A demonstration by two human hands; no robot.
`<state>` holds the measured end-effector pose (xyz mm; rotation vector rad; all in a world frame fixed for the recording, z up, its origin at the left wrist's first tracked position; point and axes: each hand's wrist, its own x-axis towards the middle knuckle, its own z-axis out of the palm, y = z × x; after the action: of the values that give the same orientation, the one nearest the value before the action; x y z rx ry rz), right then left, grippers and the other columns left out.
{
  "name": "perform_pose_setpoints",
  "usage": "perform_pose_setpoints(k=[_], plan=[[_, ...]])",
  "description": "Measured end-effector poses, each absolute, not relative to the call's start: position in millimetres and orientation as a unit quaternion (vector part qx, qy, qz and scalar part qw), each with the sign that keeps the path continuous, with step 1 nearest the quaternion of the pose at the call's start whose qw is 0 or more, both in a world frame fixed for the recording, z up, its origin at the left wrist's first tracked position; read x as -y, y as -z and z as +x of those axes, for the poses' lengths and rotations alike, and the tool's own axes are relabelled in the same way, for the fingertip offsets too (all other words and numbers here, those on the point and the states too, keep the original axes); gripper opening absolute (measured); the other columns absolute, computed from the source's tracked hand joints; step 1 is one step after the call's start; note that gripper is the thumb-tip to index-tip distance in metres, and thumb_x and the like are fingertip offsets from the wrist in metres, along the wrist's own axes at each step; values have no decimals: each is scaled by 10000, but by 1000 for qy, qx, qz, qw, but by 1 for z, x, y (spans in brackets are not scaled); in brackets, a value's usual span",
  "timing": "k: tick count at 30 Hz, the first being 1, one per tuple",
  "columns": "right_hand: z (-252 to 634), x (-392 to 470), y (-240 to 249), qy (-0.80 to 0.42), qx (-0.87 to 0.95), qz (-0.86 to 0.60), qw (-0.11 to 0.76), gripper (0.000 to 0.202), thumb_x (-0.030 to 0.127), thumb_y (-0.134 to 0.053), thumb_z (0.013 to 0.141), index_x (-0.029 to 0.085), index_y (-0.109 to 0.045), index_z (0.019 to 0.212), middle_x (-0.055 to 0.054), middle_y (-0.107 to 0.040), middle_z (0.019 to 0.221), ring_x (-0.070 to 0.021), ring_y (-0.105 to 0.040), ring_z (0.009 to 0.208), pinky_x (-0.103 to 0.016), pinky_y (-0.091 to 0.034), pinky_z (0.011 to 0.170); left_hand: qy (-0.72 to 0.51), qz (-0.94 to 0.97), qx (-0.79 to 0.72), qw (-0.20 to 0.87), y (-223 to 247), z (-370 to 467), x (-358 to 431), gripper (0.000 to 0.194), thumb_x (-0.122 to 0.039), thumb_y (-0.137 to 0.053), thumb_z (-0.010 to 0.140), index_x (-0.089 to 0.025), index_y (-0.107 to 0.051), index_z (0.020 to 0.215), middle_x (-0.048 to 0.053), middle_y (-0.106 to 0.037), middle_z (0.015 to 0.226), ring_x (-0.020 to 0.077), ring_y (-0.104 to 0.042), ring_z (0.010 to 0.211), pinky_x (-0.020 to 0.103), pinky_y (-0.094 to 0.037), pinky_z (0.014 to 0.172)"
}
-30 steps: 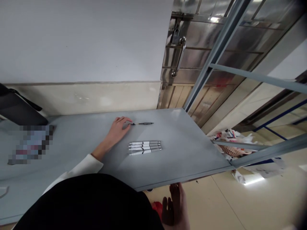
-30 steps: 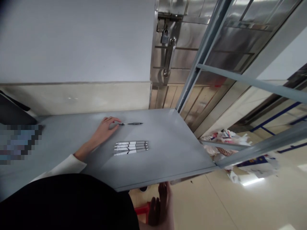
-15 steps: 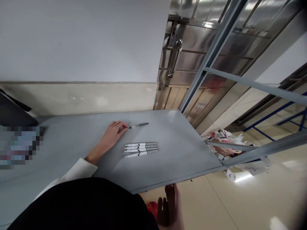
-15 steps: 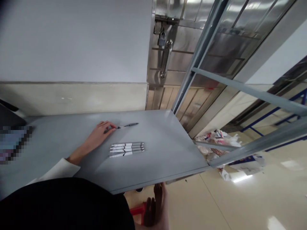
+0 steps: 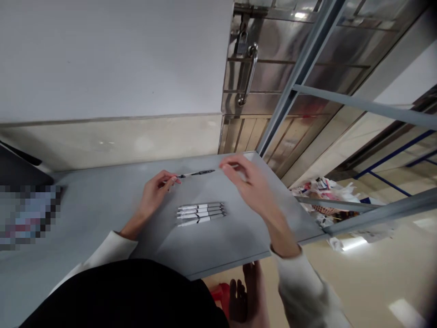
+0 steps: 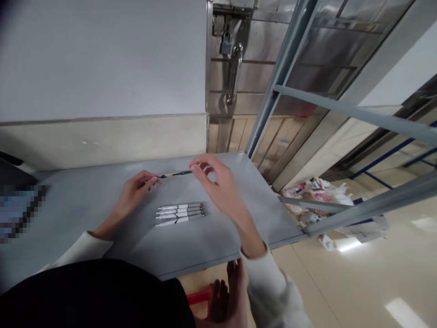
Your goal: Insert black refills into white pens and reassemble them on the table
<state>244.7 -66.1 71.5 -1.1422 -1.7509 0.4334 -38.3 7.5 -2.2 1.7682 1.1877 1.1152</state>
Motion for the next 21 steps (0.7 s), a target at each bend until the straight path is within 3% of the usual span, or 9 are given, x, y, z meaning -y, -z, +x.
perform_pose_setpoints(k=[5,8,16,21], plan=[[233,18,-36,-198,758,-482,392,186,373,-524,1085,260,-640,1176,-58,-681,1202,-216,-640,1110,-382,-490,1013,-473,664,-426,392,4,-38,-10,312,-495,-703,923,-185,-696,965,63,-780,893,197,-646,783,312,-497,728],[227,7,-23,-199,774,-476,366,185,351,-498,1097,241,-647,1088,-56,-692,1109,-215,-642,1069,-366,-487,963,-484,654,-416,407,8,-38,-11,287,-479,-684,942,-194,-693,977,59,-772,889,202,-662,807,319,-512,738],[226,10,-7,-185,789,-478,339,277,251,-433,1108,227,-612,898,-44,-672,951,-206,-622,943,-340,-461,892,-443,689,-427,383,8,-35,-5,342,-439,-709,930,-231,-653,1195,36,-716,1002,201,-663,871,313,-498,763],[220,9,1,-169,790,-490,328,300,218,-417,1107,224,-592,864,-40,-662,894,-199,-608,861,-320,-456,827,-407,733,-422,346,4,-37,-1,225,-421,-621,993,-221,-700,1059,9,-679,879,184,-617,783,313,-476,765]])
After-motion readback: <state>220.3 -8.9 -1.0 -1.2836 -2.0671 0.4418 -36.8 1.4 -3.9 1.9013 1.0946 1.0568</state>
